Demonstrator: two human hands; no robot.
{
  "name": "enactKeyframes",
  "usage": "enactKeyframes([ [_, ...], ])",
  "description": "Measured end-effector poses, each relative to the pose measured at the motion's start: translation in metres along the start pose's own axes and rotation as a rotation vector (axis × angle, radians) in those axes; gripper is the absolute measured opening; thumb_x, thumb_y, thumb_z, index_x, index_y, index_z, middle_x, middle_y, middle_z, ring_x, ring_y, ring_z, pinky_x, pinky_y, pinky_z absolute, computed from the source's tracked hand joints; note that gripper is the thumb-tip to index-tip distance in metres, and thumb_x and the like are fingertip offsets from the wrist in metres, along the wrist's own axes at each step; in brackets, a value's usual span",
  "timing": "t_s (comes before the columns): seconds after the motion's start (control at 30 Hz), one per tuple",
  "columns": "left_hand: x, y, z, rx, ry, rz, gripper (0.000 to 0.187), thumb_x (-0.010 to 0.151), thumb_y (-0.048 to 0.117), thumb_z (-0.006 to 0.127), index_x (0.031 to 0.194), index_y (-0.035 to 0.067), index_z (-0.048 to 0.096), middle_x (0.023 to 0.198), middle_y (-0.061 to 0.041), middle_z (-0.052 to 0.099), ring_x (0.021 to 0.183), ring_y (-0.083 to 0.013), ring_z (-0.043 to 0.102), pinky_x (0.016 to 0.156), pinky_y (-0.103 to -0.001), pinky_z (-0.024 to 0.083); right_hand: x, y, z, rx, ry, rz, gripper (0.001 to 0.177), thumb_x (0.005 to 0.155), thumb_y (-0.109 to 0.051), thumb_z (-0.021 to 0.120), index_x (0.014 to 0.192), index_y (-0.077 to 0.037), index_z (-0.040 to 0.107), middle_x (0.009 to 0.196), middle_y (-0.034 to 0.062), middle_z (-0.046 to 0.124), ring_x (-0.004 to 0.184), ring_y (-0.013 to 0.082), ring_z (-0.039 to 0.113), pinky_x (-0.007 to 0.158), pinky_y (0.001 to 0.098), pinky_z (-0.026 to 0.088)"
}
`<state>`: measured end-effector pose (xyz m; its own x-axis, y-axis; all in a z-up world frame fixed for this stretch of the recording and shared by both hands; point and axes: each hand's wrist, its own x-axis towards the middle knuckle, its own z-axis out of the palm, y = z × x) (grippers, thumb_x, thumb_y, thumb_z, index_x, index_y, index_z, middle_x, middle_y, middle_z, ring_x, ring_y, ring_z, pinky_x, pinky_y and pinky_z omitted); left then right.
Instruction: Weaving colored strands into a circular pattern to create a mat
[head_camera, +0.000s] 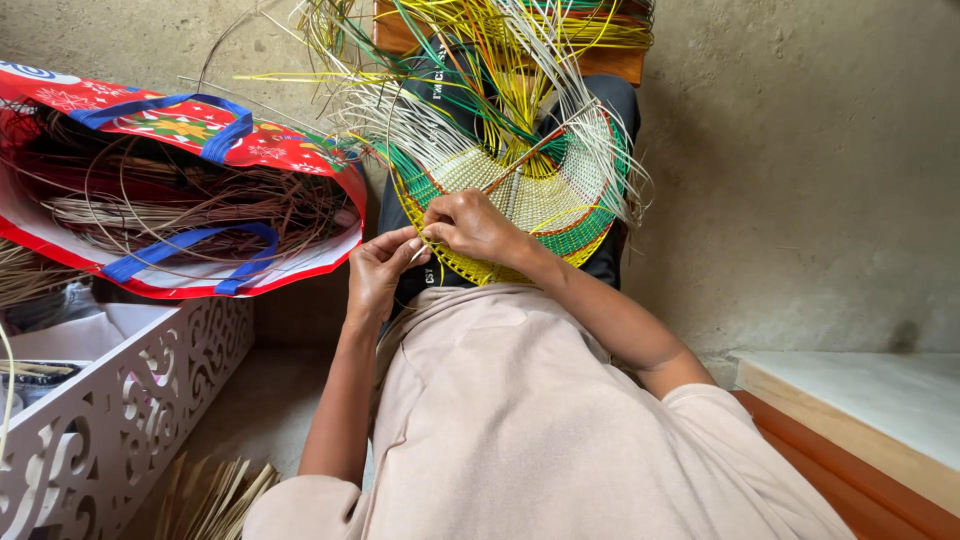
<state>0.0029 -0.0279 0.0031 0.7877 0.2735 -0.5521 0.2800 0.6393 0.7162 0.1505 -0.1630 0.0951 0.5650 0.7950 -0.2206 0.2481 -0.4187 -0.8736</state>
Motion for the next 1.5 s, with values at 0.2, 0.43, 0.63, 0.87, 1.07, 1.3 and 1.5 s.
enactKeyframes([
  [0.2, -0.01, 0.033, -0.004, 0.558, 0.028, 0.223, 0.015, 0.096, 0.0, 0.071, 0.11, -0.005, 0.075, 0.086, -0.019, 0.076, 0.073, -0.0183, 0.073, 0.067, -0.029, 0.062, -0.002, 0.033, 0.024, 0.194, 0.019, 0.003, 0.019, 0.083, -0.002, 0.081, 0.096, -0.004, 0.067, 0.07, 0.0096, 0.068, 0.06, 0.0143, 0.058, 0.056, 0.0285, 0.048],
  [0.43, -0.015, 0.025, -0.001, 0.506, 0.027, 0.206, 0.013, 0.096, 0.003, 0.072, 0.106, -0.003, 0.076, 0.079, -0.015, 0.075, 0.068, -0.0152, 0.07, 0.067, -0.027, 0.061, -0.003, 0.051, 0.037, 0.409, 0.037, -0.034, 0.015, 0.084, -0.005, 0.082, 0.094, -0.009, 0.071, 0.072, 0.0027, 0.068, 0.066, 0.0084, 0.058, 0.058, 0.0241, 0.046],
  [0.63, -0.014, 0.019, 0.005, 0.433, 0.049, 0.248, 0.011, 0.095, 0.003, 0.073, 0.104, -0.003, 0.076, 0.081, -0.013, 0.074, 0.073, -0.0118, 0.068, 0.069, -0.025, 0.06, -0.006, 0.044, 0.036, 0.502, 0.059, -0.086, 0.018, 0.089, -0.007, 0.079, 0.105, -0.011, 0.074, 0.086, 0.0026, 0.074, 0.078, 0.0076, 0.061, 0.07, 0.0228, 0.05],
  [0.87, -0.011, 0.01, 0.001, 0.487, 0.052, 0.349, 0.017, 0.086, 0.004, 0.084, 0.102, 0.001, 0.08, 0.088, -0.01, 0.074, 0.083, -0.013, 0.071, 0.074, -0.028, 0.058, -0.008, 0.033, 0.043, 0.342, 0.195, -0.246, 0.031, 0.087, 0.004, 0.075, 0.114, -0.011, 0.076, 0.093, 0.0076, 0.075, 0.086, 0.0206, 0.069, 0.08, 0.034, 0.055],
  [1.07, -0.011, 0.006, -0.003, 0.479, 0.013, 0.396, 0.012, 0.086, -0.001, 0.079, 0.098, 0.001, 0.078, 0.091, -0.013, 0.073, 0.088, -0.0175, 0.071, 0.076, -0.03, 0.059, -0.01, 0.041, 0.048, 0.194, 0.256, -0.289, 0.025, 0.087, 0.003, 0.076, 0.108, -0.009, 0.072, 0.096, 0.0069, 0.071, 0.083, 0.0227, 0.067, 0.077, 0.0355, 0.055],
  [1.3, -0.007, -0.003, -0.009, 0.372, -0.007, 0.398, 0.011, 0.086, -0.003, 0.077, 0.096, 0.001, 0.075, 0.098, -0.012, 0.071, 0.093, -0.0138, 0.067, 0.078, -0.028, 0.06, -0.008, 0.035, 0.047, 0.08, 0.278, -0.305, 0.014, 0.091, -0.003, 0.073, 0.105, -0.007, 0.07, 0.098, 0.0087, 0.066, 0.08, 0.0271, 0.067, 0.07, 0.0361, 0.056],
  [1.5, -0.01, 0.009, 0.0, 0.366, 0.025, 0.452, 0.012, 0.086, -0.004, 0.079, 0.094, -0.001, 0.073, 0.101, -0.015, 0.072, 0.095, -0.0175, 0.07, 0.076, -0.028, 0.06, -0.007, 0.012, 0.041, -0.02, 0.267, -0.301, 0.01, 0.092, 0.004, 0.067, 0.097, -0.004, 0.07, 0.092, 0.0118, 0.061, 0.078, 0.0341, 0.067, 0.07, 0.0399, 0.056],
])
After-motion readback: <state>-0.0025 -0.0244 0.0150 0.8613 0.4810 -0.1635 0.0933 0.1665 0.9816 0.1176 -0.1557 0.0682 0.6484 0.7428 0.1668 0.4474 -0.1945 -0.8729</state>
